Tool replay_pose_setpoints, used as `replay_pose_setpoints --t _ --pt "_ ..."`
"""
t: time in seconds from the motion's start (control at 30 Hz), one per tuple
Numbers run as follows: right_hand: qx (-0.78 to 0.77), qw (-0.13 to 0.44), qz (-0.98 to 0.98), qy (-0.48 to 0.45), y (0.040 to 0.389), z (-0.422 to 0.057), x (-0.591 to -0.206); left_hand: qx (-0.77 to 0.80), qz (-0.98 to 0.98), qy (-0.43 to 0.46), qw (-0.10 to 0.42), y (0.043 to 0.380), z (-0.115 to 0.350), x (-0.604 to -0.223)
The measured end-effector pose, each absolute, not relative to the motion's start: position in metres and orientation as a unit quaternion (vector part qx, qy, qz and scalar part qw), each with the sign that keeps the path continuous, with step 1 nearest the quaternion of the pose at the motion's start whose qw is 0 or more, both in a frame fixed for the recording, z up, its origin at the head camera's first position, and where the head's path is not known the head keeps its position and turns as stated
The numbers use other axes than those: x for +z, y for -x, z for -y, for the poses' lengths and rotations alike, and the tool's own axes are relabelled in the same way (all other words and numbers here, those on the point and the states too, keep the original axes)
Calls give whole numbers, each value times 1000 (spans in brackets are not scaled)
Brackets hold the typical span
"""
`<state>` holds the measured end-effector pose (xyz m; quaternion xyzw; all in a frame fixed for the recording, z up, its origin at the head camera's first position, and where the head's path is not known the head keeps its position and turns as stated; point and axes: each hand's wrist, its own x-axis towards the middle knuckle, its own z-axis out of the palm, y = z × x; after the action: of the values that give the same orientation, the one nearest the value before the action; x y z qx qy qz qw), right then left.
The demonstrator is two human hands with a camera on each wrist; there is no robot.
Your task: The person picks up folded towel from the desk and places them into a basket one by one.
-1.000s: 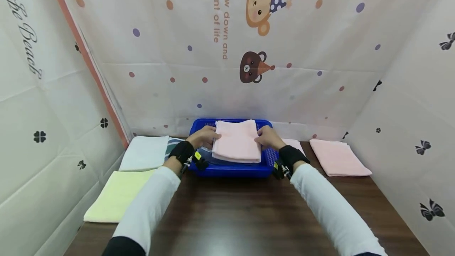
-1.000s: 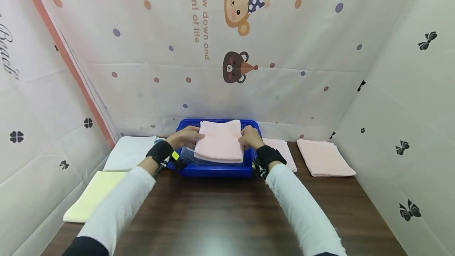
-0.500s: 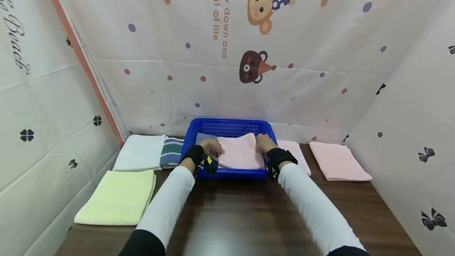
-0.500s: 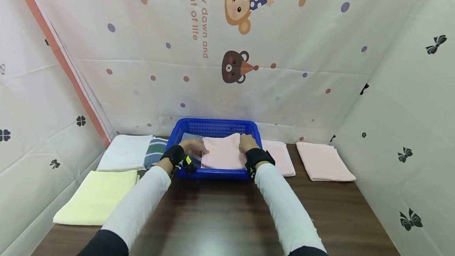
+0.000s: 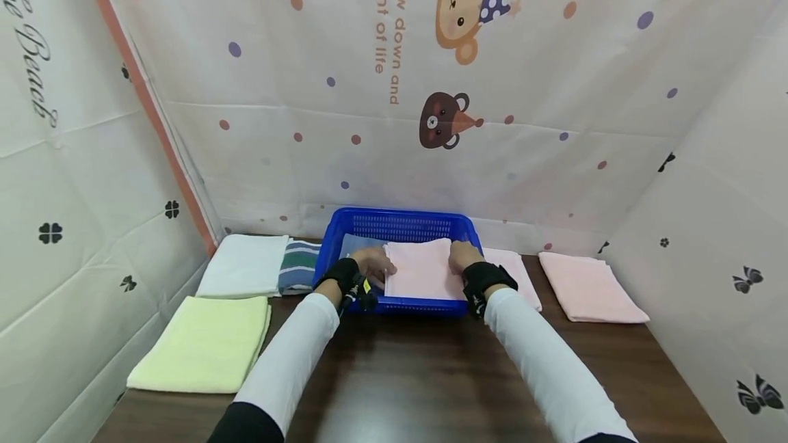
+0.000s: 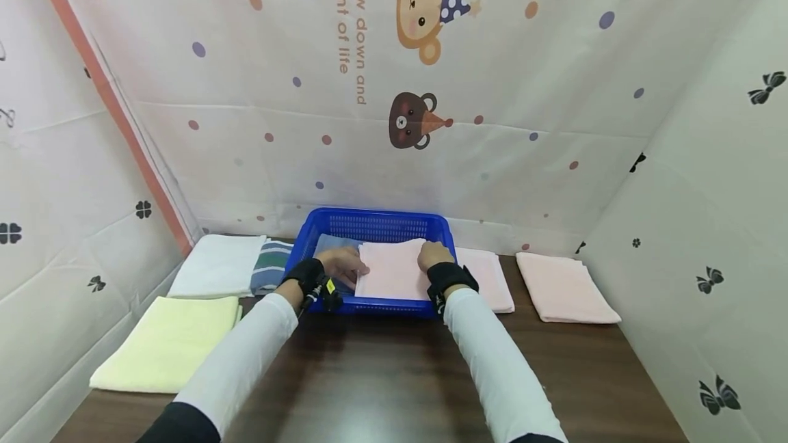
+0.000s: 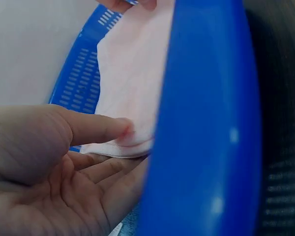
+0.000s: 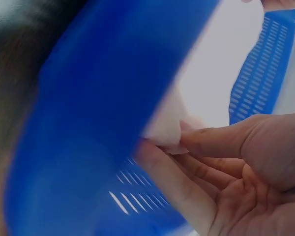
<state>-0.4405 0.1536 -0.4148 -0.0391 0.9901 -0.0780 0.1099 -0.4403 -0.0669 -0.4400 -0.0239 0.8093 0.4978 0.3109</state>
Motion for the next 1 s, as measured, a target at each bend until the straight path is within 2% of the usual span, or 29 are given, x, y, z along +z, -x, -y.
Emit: replay_pose_setpoints --t 0.17,0.3,0.5,0.7,1.0 --pt "-89 81 -992 41 437 -158 -409 511 -803 2 305 435 65 -434" --pt "-88 84 -992 41 430 -154 -409 513 -799 11 313 430 63 -435" --pt "-81 91 -991 46 423 -148 -415 503 -792 23 347 424 66 -437" --pt "-85 53 -995 26 419 -149 -418 493 -786 34 372 421 68 -438" --pt "-120 105 -987 15 412 -158 -398 509 -789 15 344 411 78 -415"
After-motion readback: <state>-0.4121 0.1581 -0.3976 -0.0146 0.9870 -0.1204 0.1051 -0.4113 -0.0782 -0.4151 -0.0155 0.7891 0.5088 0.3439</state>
